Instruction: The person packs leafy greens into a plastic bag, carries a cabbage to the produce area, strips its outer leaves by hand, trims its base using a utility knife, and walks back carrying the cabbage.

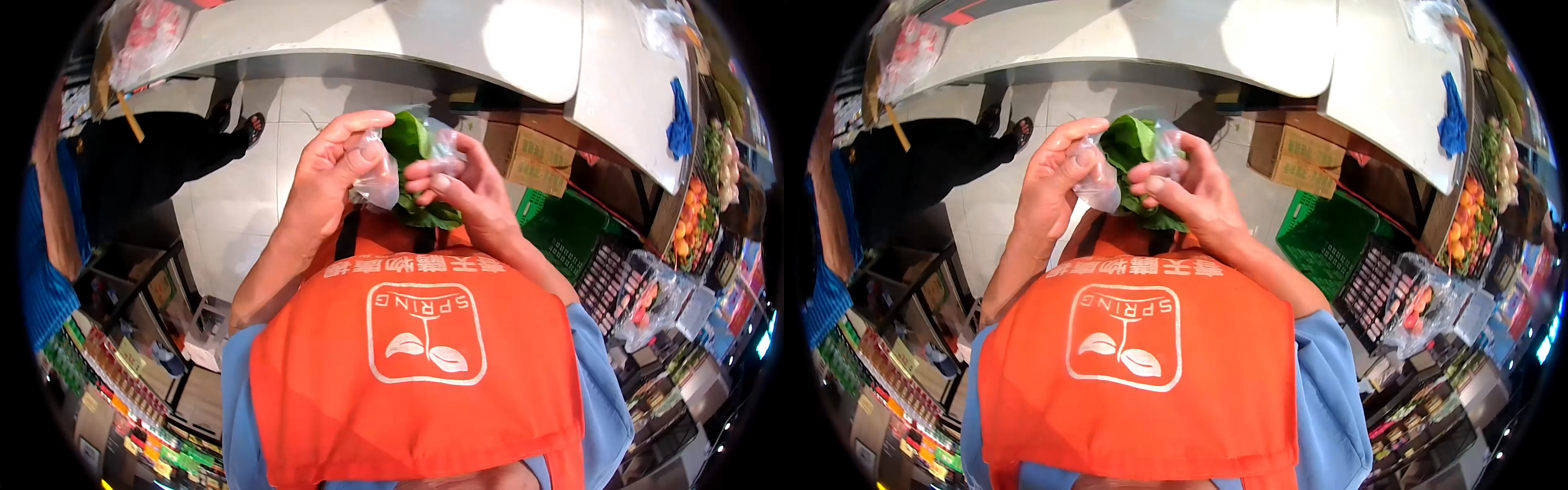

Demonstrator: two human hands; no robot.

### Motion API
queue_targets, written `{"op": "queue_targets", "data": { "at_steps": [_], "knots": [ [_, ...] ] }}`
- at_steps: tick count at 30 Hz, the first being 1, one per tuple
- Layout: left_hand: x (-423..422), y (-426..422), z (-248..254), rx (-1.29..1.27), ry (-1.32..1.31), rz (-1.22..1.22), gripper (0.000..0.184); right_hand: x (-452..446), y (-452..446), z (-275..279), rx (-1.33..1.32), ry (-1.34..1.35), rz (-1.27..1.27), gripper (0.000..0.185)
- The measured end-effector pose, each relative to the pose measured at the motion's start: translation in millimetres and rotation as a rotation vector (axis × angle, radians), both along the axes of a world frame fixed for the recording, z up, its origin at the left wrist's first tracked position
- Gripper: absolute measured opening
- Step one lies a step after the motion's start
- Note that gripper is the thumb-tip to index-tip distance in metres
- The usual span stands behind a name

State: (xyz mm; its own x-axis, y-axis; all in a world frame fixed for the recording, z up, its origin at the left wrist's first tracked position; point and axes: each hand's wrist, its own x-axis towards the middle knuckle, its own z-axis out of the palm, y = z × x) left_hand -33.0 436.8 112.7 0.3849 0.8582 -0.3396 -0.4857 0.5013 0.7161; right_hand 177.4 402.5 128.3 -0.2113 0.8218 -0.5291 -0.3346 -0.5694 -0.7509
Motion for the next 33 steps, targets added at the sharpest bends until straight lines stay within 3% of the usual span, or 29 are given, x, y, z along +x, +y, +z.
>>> {"op": "queue_targets", "data": {
  "at_steps": [1, 4, 8, 9, 13, 18, 20, 24, 28, 33],
  "knots": [
    [4.6, -2.5, -6.3, 0.091, 0.133, -0.026, 0.040, -2.3, -0.2, -0.2, -0.018, 0.005, 0.017, 0.066],
    [20.1, -9.8, 10.1, 0.216, 0.339, -0.195, 0.035, -3.7, -0.9, -7.6, -0.056, 0.030, 0.126, 0.069],
    [22.5, -7.2, 13.2, 0.408, 0.437, -0.245, 0.030, -7.7, -5.6, -12.9, -0.066, 0.144, -0.041, 0.072],
    [21.1, -7.2, 14.2, 0.391, 0.387, -0.226, 0.030, -4.5, -8.3, -15.0, -0.113, 0.168, -0.059, 0.068],
    [28.2, -5.3, 5.0, 0.759, 0.482, -0.134, 0.028, -6.2, -13.3, -19.3, -0.106, 0.112, -0.148, 0.059],
    [44.5, -3.5, -16.8, 0.909, 0.423, -0.059, 0.024, -5.7, -20.7, -26.2, -0.149, -0.127, -0.203, 0.048],
    [49.8, -3.2, -27.4, 0.973, 0.400, -0.099, 0.024, 12.9, -23.2, -34.2, -0.215, 0.058, -0.147, 0.044],
    [61.6, 0.5, -33.7, 1.164, 0.466, -0.085, 0.026, 13.8, -12.4, -33.8, -0.277, 0.096, -0.261, 0.038],
    [66.7, 4.8, -47.2, 1.141, 0.463, 0.002, 0.026, 29.2, -8.8, -39.6, -0.310, -0.026, -0.289, 0.032],
    [70.7, -3.1, -50.7, 0.692, 0.366, -0.025, 0.022, 38.6, -5.5, -36.2, -0.248, -0.138, -0.214, 0.032]
  ]
}}
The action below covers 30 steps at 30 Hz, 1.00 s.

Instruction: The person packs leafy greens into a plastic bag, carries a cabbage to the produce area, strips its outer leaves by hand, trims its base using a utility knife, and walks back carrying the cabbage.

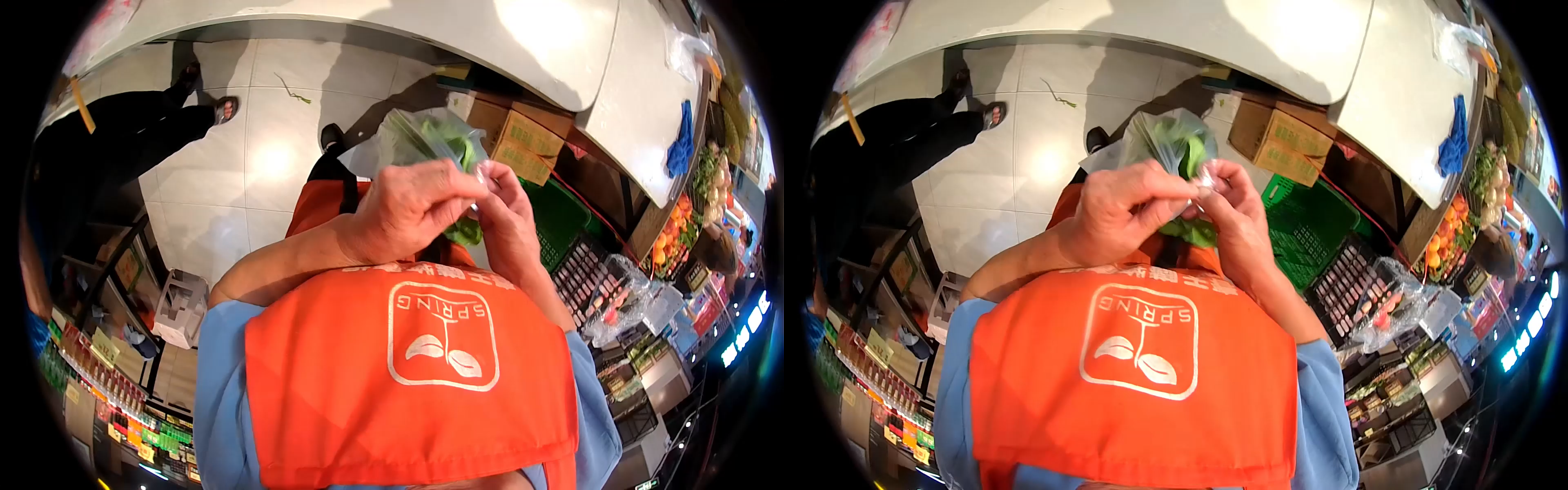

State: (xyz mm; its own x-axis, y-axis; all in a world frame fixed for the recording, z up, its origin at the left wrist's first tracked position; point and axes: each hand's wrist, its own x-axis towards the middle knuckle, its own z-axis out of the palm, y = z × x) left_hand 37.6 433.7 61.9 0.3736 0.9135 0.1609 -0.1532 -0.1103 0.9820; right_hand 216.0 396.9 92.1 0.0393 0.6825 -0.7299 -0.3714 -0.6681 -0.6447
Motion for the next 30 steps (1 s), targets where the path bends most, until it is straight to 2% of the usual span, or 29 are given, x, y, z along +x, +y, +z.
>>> {"op": "queue_targets", "data": {
  "at_steps": [1, 3, 6, 9, 12, 15, 16, 19, 20, 23, 25, 26, 29, 30],
  "knots": [
    [5.8, -0.6, 0.2, -0.095, -0.043, -0.011, 0.016, 3.6, -2.7, -5.4, 0.024, 0.020, -0.019, 0.034],
    [11.2, -3.1, 3.0, -0.446, -0.277, -0.044, 0.015, 3.2, 1.1, -4.5, 0.048, 0.062, -0.011, 0.038],
    [18.0, -6.0, 7.2, -0.605, -0.311, -0.052, 0.015, 10.3, 5.1, 4.1, 0.022, 0.124, 0.072, 0.042],
    [29.9, -3.9, 11.3, -0.539, -0.291, -0.040, 0.016, 20.3, 6.7, 4.3, -0.002, 0.155, 0.059, 0.044],
    [33.0, -1.1, 5.3, -0.370, -0.128, -0.082, 0.020, 36.6, 3.5, 5.2, 0.006, 0.221, 0.090, 0.045],
    [40.8, -3.1, -0.1, -0.375, -0.174, -0.080, 0.019, 46.9, 8.5, 16.3, -0.115, 0.264, 0.162, 0.047],
    [46.5, -2.1, -2.1, -0.348, -0.187, -0.014, 0.016, 55.0, 4.1, 12.0, -0.112, 0.173, 0.266, 0.047],
    [40.2, 2.2, -2.2, -0.516, -0.144, -0.047, 0.020, 69.8, 9.7, 28.6, -0.139, 0.030, 0.346, 0.046],
    [39.1, 3.5, -5.0, -0.462, -0.132, 0.051, 0.021, 75.7, 13.4, 34.2, -0.094, 0.016, 0.285, 0.048],
    [24.9, 4.4, -35.2, -0.500, -0.061, 0.301, 0.025, 84.0, 16.9, 33.9, 0.055, 0.079, 0.207, 0.044],
    [12.1, 0.7, -75.1, -0.575, 0.098, 0.270, 0.027, 80.0, 17.5, 50.6, 0.123, 0.019, 0.349, 0.044],
    [5.8, -1.9, -95.7, -0.653, 0.148, 0.219, 0.041, 80.1, 20.1, 62.4, 0.134, 0.002, 0.377, 0.050],
    [12.0, 1.4, -119.3, -1.104, 0.043, 0.079, 0.061, 85.4, 17.0, 71.7, 0.228, -0.090, 0.606, 0.042],
    [17.4, -0.7, -147.9, -1.232, -0.036, -0.049, 0.087, 88.8, 21.8, 75.0, 0.387, -0.248, 0.843, 0.040]
  ]
}}
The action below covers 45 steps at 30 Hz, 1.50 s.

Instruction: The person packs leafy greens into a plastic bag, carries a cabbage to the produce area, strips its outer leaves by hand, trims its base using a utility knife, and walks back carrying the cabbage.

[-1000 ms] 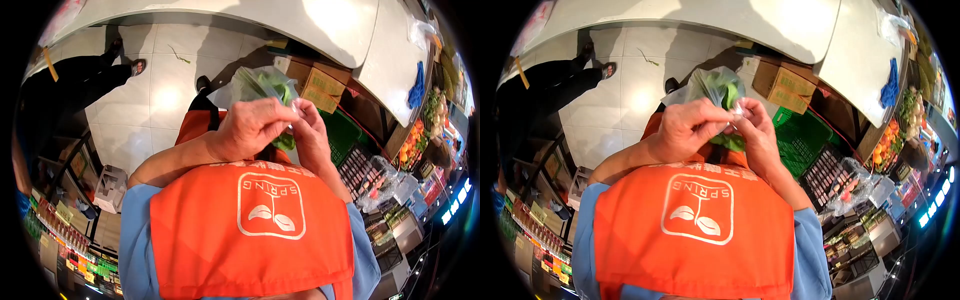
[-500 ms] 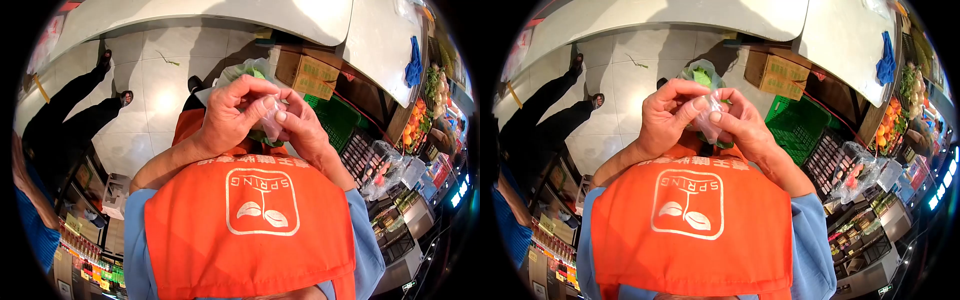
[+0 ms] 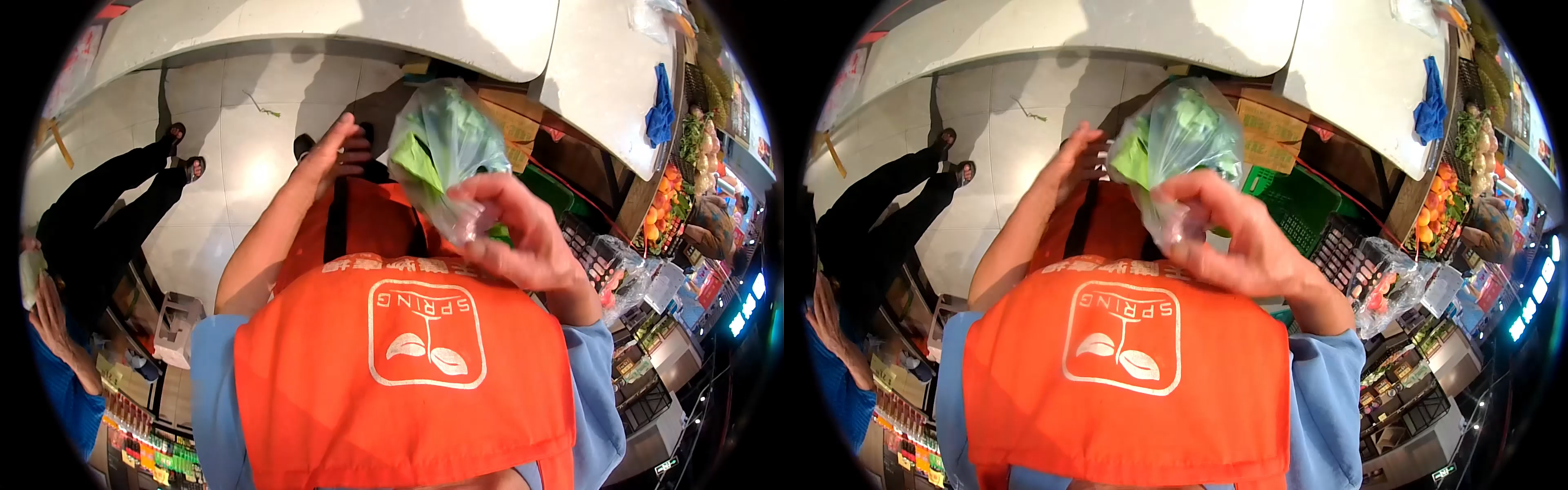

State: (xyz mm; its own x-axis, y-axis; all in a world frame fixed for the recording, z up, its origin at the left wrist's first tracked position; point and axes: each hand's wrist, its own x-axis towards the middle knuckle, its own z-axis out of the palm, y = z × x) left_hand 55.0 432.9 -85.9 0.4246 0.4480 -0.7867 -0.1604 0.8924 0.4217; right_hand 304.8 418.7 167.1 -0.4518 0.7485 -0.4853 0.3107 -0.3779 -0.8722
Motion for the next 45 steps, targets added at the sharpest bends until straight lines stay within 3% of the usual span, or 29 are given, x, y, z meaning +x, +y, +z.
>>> {"op": "queue_targets", "data": {
  "at_steps": [1, 3, 4, 6, 9, 10, 16, 18, 23, 28, 32, 33, 34, 35, 36, 37, 38, 39, 41, 42, 43, 44, 45],
  "knots": [
    [8.0, 0.0, -5.6, -0.061, -0.145, -0.094, 0.092, -4.3, 1.8, 8.9, 0.191, -0.103, 0.105, 0.041],
    [29.6, 0.5, -6.0, -0.136, -0.619, -0.034, 0.093, 2.3, 16.0, 21.6, 0.344, -0.028, 0.286, 0.037],
    [41.6, 4.3, 6.0, -0.106, -0.641, 0.047, 0.092, 2.1, 20.5, 17.6, 0.421, 0.099, 0.356, 0.031],
    [60.2, 15.8, 32.3, -0.049, -0.683, 0.199, 0.091, -6.6, 17.1, 16.3, 0.414, 0.087, 0.498, 0.029],
    [67.8, 21.3, 29.0, -0.101, -0.869, 0.375, 0.086, -15.3, 8.8, 9.3, 0.437, 0.033, 0.584, 0.028],
    [67.4, 22.5, 30.9, -0.074, -0.784, 0.402, 0.087, -15.3, 7.2, 10.2, 0.463, 0.015, 0.572, 0.027],
    [45.5, 20.8, 54.8, -0.013, -0.880, 0.552, 0.100, -21.0, 6.0, 28.0, 0.561, -0.104, 0.706, 0.019],
    [36.2, 18.9, 51.8, 0.040, -0.933, 0.585, 0.105, -23.7, 5.2, 32.3, 0.694, -0.167, 0.784, 0.025],
    [16.8, 10.4, 46.8, 0.109, -0.847, 0.781, 0.107, -38.0, 6.7, 31.7, 0.865, -0.202, 0.927, 0.028],
    [-10.6, 16.7, 53.8, 0.207, -0.781, 0.784, 0.105, -57.0, 20.6, 45.3, 0.872, -0.162, 0.979, 0.022],
    [-21.6, 24.9, 82.9, 0.271, -0.729, 0.658, 0.104, -65.8, 42.3, 93.0, 0.969, -0.080, 0.762, 0.023],
    [-14.8, 31.0, 97.1, 0.280, -0.767, 0.619, 0.104, -64.3, 43.7, 107.6, 1.023, -0.116, 0.608, 0.026],
    [-10.1, 40.6, 118.3, 0.347, -0.862, 0.558, 0.097, -62.2, 42.7, 112.5, 1.150, -0.168, 0.360, 0.017],
    [-1.8, 52.4, 140.4, 0.163, -0.889, 0.593, 0.087, -54.0, 43.2, 131.4, 1.066, -0.208, 0.251, 0.011],
    [25.8, 60.2, 135.0, 0.244, -1.020, 0.609, 0.081, -51.1, 50.5, 155.8, 1.118, -0.259, 0.299, 0.027],
    [37.8, 86.6, 149.2, 0.273, -1.121, 0.590, 0.076, 18.9, 48.6, 139.1, 0.453, 0.071, -0.138, 0.028],
    [49.1, 113.9, 163.2, 0.299, -1.221, 0.567, 0.071, -5.7, 69.9, 160.1, 0.940, -0.219, 0.045, 0.026],
    [50.2, 141.6, 196.4, 0.252, -1.290, 0.528, 0.067, -28.0, 89.7, 172.1, 1.246, -0.328, 0.046, 0.019],
    [61.9, 225.0, 187.0, 0.328, -1.280, 0.476, 0.067, -37.8, 126.6, 178.0, 1.168, -0.454, 0.016, 0.018],
    [61.4, 264.0, 178.6, 0.354, -1.273, 0.465, 0.068, -64.8, 146.0, 187.2, 1.137, -0.687, 0.070, 0.018],
    [40.9, 300.4, 181.7, 0.467, -1.291, 0.446, 0.066, -65.0, 183.8, 132.6, 1.123, -0.422, -0.239, 0.014],
    [25.2, 319.7, 178.3, 0.386, -1.029, 0.535, 0.066, -47.2, 209.8, 108.2, 1.093, -0.619, 0.028, 0.022],
    [19.1, 328.8, 179.8, 0.335, -0.750, 0.610, 0.065, -50.3, 221.2, 76.8, 1.125, -0.536, 0.061, 0.021]
  ]
}}
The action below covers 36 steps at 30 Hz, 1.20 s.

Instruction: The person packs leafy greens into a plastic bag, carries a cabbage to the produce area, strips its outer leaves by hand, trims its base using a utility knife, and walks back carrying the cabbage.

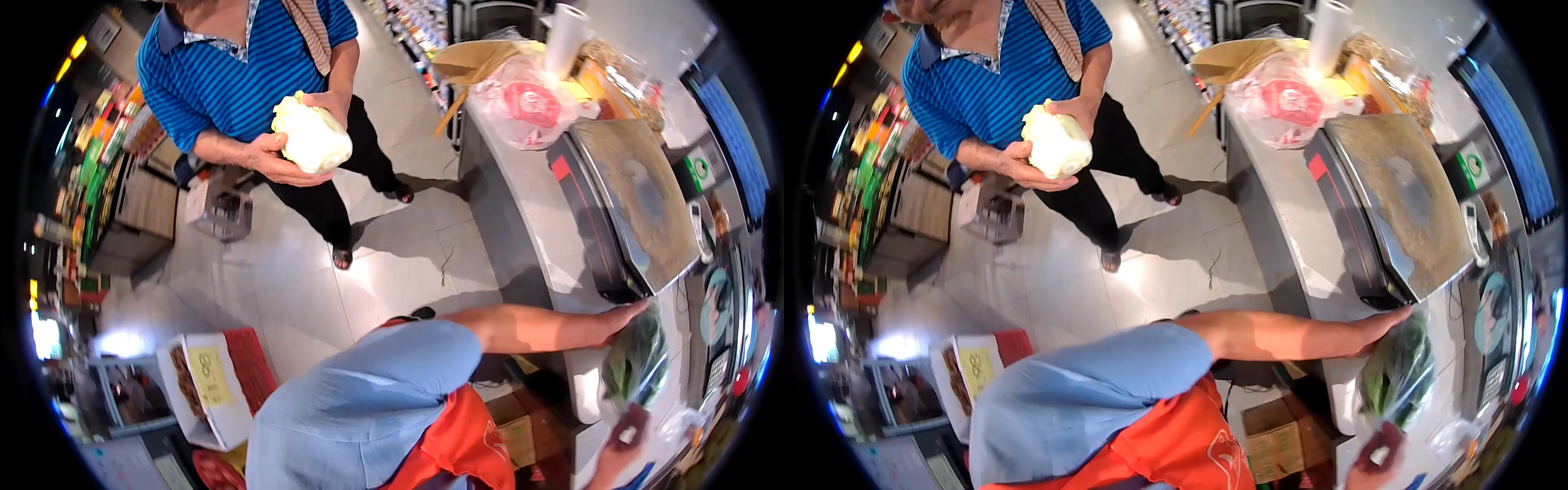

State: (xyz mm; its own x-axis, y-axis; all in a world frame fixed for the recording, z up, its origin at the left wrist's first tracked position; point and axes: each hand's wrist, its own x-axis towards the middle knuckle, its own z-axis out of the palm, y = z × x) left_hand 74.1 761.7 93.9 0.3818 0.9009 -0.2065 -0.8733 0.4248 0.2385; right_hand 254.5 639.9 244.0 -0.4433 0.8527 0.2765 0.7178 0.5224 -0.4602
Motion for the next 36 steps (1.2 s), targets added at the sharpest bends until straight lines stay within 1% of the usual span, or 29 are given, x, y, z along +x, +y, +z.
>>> {"op": "queue_targets", "data": {
  "at_steps": [1, 2, 3, 4, 5, 6, 7, 8, 9, 10, 11, 12, 14, 15, 16, 17, 18, 19, 20, 21, 22, 23, 24, 25, 26, 30, 31, 35, 36],
  "knots": [
    [-39.1, -11.8, 12.7, 0.187, 0.635, 0.031, 0.059, -4.9, 11.4, -30.0, 0.009, 0.047, 0.075, 0.019],
    [-59.3, -43.1, 11.5, 0.362, 0.819, 0.232, 0.051, -10.7, 22.7, -59.0, 0.015, 0.092, 0.152, 0.018],
    [-83.6, -79.3, 10.0, 0.522, 1.015, 0.421, 0.044, -10.7, 28.8, -71.7, 0.040, -0.117, 0.237, 0.015],
    [-123.7, -131.0, 34.6, 0.561, 1.053, 0.446, 0.028, -8.3, 29.7, -94.8, 0.062, -0.261, 0.200, 0.014],
    [-156.5, -178.4, 33.9, 0.571, 1.007, 0.437, 0.022, -10.8, 26.3, -101.0, 0.033, -0.323, 0.178, 0.013],
    [-183.1, -222.5, 21.3, 0.500, 1.134, 0.469, 0.022, -14.1, 28.6, -106.2, 0.007, -0.391, 0.160, 0.013],
    [-200.9, -271.7, 9.9, 0.304, 1.011, 0.532, 0.023, -11.4, 31.6, -112.3, 0.002, -0.353, 0.198, 0.013],
    [-218.1, -325.4, 16.6, -0.157, 0.926, 0.521, 0.024, -10.2, 34.0, -114.7, 0.004, -0.320, 0.229, 0.012],
    [-236.1, -373.8, 14.1, -0.356, 0.964, 0.666, 0.030, -14.7, 40.0, -117.2, 0.009, -0.284, 0.260, 0.012],
    [-244.3, -423.3, 11.4, -0.341, 0.996, 0.893, 0.038, -22.1, 39.6, -108.1, 0.006, -0.316, 0.207, 0.010],
    [-245.9, -457.9, 25.2, -0.379, 1.041, 1.137, 0.044, -46.1, 31.3, -76.5, 0.198, -0.397, 0.238, 0.014],
    [-251.2, -480.2, 47.5, -0.575, 0.957, 1.334, 0.050, -73.2, 23.1, -46.0, 0.393, -0.469, 0.266, 0.021],
    [-251.5, -523.3, 66.3, -0.595, 0.965, 1.739, 0.063, -102.6, 26.3, -22.8, 0.482, -0.429, 0.224, 0.022],
    [-241.7, -537.7, 70.9, -0.655, 0.940, 1.812, 0.069, -122.7, 19.3, -18.4, 0.428, -0.277, 0.155, 0.022],
    [-234.5, -551.9, 76.8, -0.708, 0.917, 1.879, 0.075, -132.1, 14.6, -20.4, 0.225, -0.055, 0.128, 0.021],
    [-227.3, -567.5, 82.1, -0.759, 0.894, 1.945, 0.080, -129.4, 32.1, -45.9, 0.245, -0.003, 0.248, 0.024],
    [-220.0, -584.3, 86.3, -0.831, 0.858, 1.970, 0.085, -130.1, 50.9, -71.2, 0.262, 0.048, 0.369, 0.027],
    [-211.1, -598.4, 88.5, -0.906, 0.817, 1.995, 0.089, -168.0, 22.0, -66.1, 0.130, 0.126, 0.438, 0.007],
    [-202.7, -603.2, 89.7, -0.994, 0.774, 2.011, 0.093, -198.4, 7.1, -53.4, 0.014, 0.125, 0.623, 0.005],
    [-194.8, -612.0, 91.8, -0.999, 0.898, 2.013, 0.110, -224.4, -7.2, -71.7, -0.094, 0.245, 0.701, 0.005],
    [-184.9, -623.6, 103.6, -0.953, 0.962, 2.007, 0.102, -240.6, -25.3, -77.0, -0.246, 0.240, 0.846, 0.004],
    [-177.7, -629.7, 118.6, -1.047, 1.056, 1.964, 0.096, -251.1, -39.2, -101.1, -0.319, 0.281, 0.942, 0.004],
    [-167.6, -636.4, 128.4, -1.146, 1.133, 1.916, 0.090, -256.1, -62.1, -110.1, -0.585, 0.195, 0.899, 0.006],
    [-159.7, -646.4, 130.4, -1.188, 1.084, 1.885, 0.086, -264.8, -89.5, -110.0, -0.782, 0.218, 0.941, 0.009],
    [-155.9, -655.8, 131.9, -1.217, 1.044, 1.863, 0.082, -269.6, -91.4, -127.6, -0.582, 0.143, 1.255, 0.009],
    [-149.2, -669.1, 129.8, -1.112, 1.031, 1.802, 0.077, -270.3, -137.0, -145.9, -0.681, 0.034, 1.630, 0.010],
    [-146.6, -669.5, 128.8, -1.053, 0.958, 1.829, 0.074, -265.7, -148.6, -150.6, -0.724, -0.003, 1.668, 0.010],
    [-127.8, -670.7, 94.3, -0.987, 1.045, 2.041, 0.064, -262.0, -205.1, -140.4, -0.908, -0.198, 1.754, 0.011],
    [-117.1, -670.7, 86.0, -0.959, 1.067, 2.100, 0.067, -263.9, -221.9, -146.2, -0.970, -0.233, 1.764, 0.014]
  ]
}}
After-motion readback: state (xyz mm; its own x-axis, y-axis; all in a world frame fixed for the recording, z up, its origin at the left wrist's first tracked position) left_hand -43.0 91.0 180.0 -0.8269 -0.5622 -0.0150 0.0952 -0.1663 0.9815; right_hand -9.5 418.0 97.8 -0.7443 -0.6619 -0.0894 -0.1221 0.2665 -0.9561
